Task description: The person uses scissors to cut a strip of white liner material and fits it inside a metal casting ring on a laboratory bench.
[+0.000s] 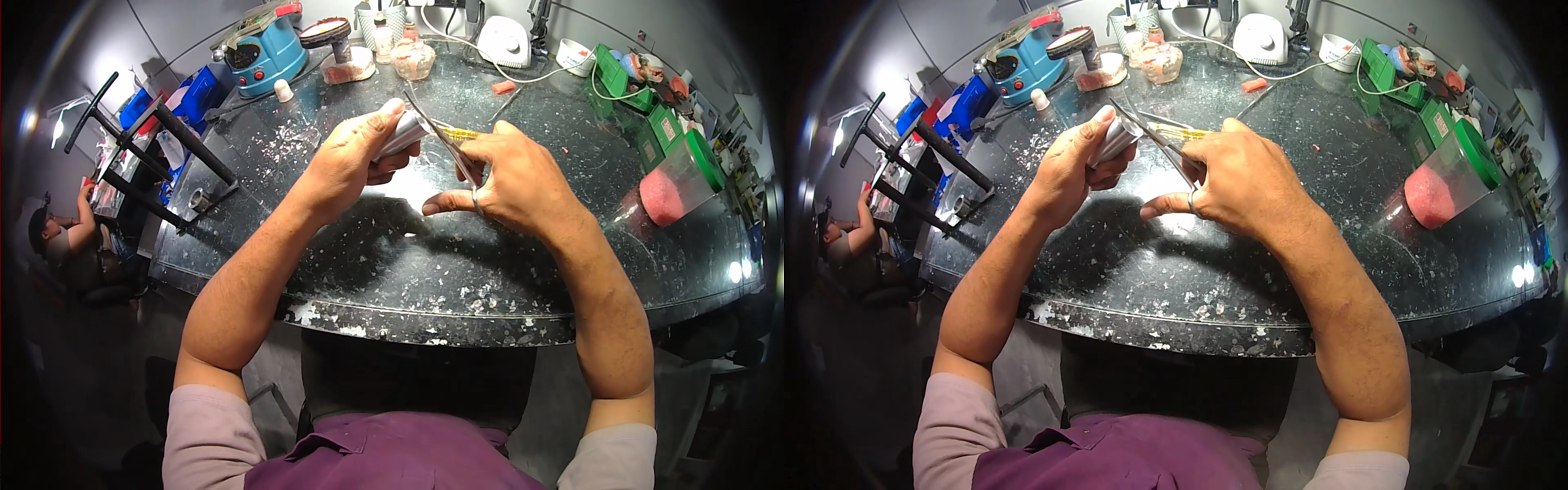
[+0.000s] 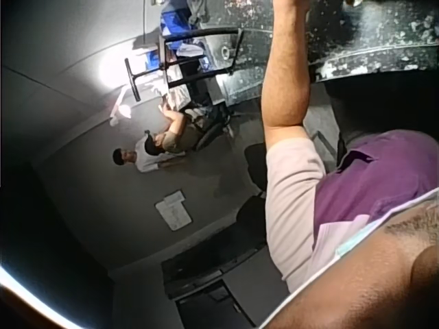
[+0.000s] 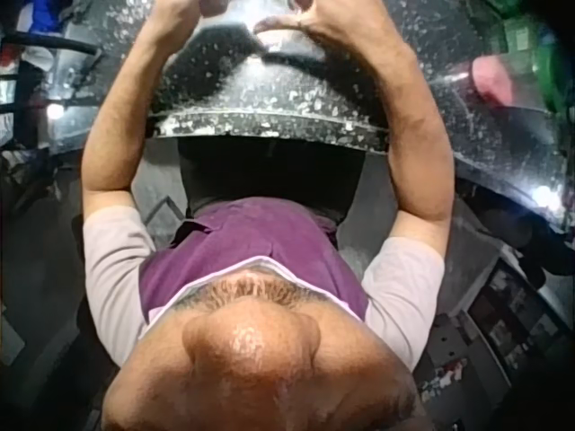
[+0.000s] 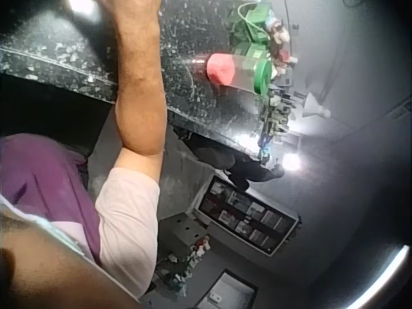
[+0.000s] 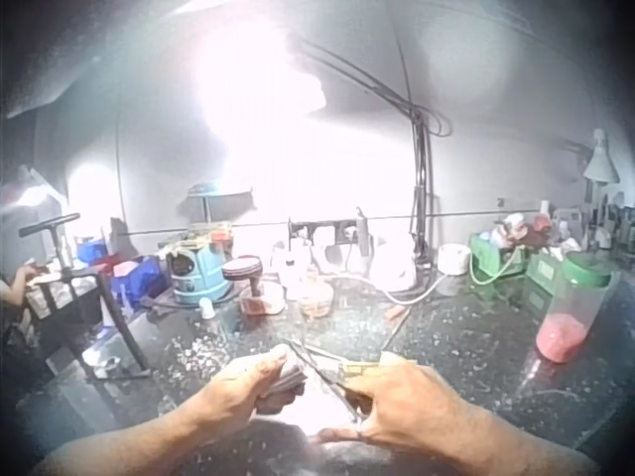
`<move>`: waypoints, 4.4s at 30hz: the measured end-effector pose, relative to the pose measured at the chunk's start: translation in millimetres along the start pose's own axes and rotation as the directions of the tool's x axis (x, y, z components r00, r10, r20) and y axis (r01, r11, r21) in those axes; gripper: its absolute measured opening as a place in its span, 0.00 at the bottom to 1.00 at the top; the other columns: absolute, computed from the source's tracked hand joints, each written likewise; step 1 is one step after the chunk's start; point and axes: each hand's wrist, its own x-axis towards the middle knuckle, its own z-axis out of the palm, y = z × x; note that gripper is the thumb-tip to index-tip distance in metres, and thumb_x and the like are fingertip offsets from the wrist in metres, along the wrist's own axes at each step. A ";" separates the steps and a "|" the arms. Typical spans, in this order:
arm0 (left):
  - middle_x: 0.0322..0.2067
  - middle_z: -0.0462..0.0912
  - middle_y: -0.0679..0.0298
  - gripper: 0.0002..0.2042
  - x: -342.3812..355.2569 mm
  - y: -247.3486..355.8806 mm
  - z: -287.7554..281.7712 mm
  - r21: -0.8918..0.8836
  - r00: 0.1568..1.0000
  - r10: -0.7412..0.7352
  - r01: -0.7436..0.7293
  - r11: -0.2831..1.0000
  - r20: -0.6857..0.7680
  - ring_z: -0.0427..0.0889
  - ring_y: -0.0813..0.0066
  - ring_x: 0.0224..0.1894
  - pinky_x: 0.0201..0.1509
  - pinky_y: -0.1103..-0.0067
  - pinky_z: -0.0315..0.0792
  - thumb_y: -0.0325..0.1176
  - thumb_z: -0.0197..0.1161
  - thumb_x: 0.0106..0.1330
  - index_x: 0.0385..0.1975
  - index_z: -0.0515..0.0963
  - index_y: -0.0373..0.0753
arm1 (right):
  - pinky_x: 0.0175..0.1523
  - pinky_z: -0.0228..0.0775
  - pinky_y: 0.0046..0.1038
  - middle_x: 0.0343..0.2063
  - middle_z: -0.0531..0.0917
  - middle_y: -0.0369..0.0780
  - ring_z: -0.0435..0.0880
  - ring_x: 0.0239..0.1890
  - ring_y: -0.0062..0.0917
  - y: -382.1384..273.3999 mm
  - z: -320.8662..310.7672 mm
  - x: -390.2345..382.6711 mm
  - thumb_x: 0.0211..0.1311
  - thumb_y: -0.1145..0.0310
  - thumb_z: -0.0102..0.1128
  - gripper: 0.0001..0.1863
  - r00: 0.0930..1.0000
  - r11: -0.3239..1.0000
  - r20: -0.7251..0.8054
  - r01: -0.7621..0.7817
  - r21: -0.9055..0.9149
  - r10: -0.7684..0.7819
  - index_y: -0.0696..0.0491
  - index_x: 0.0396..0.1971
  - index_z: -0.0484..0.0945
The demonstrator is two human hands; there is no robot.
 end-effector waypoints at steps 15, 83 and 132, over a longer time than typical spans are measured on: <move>0.14 0.58 0.75 0.22 1.3 4.1 -5.8 -0.290 0.989 -0.057 0.094 0.952 0.135 0.55 0.86 0.14 0.18 0.84 0.50 0.52 0.46 0.75 0.26 0.69 0.41 | 0.44 0.74 0.36 0.26 0.82 0.43 0.82 0.35 0.37 -0.4 -2.4 0.7 0.37 0.24 0.67 0.42 0.989 0.975 0.108 -0.118 0.189 0.099 0.55 0.27 0.83; 0.40 0.82 0.65 0.14 -1.3 1.1 7.4 0.156 0.937 0.335 -0.318 0.935 -0.100 0.81 0.82 0.44 0.53 0.82 0.77 0.23 0.73 0.59 0.43 0.77 0.32 | 0.53 0.71 0.38 0.33 0.81 0.48 0.79 0.45 0.41 -0.2 10.6 0.0 0.37 0.22 0.66 0.47 0.997 0.972 0.079 -0.037 0.232 0.019 0.59 0.29 0.79; 0.38 0.82 0.65 0.14 -7.1 8.7 5.4 0.284 0.919 0.394 -0.374 0.883 -0.016 0.79 0.83 0.45 0.50 0.82 0.76 0.30 0.68 0.66 0.47 0.75 0.33 | 0.46 0.71 0.36 0.29 0.81 0.43 0.80 0.39 0.37 -15.2 6.3 2.4 0.39 0.39 0.77 0.34 0.992 0.964 0.070 -0.117 0.239 0.103 0.57 0.27 0.78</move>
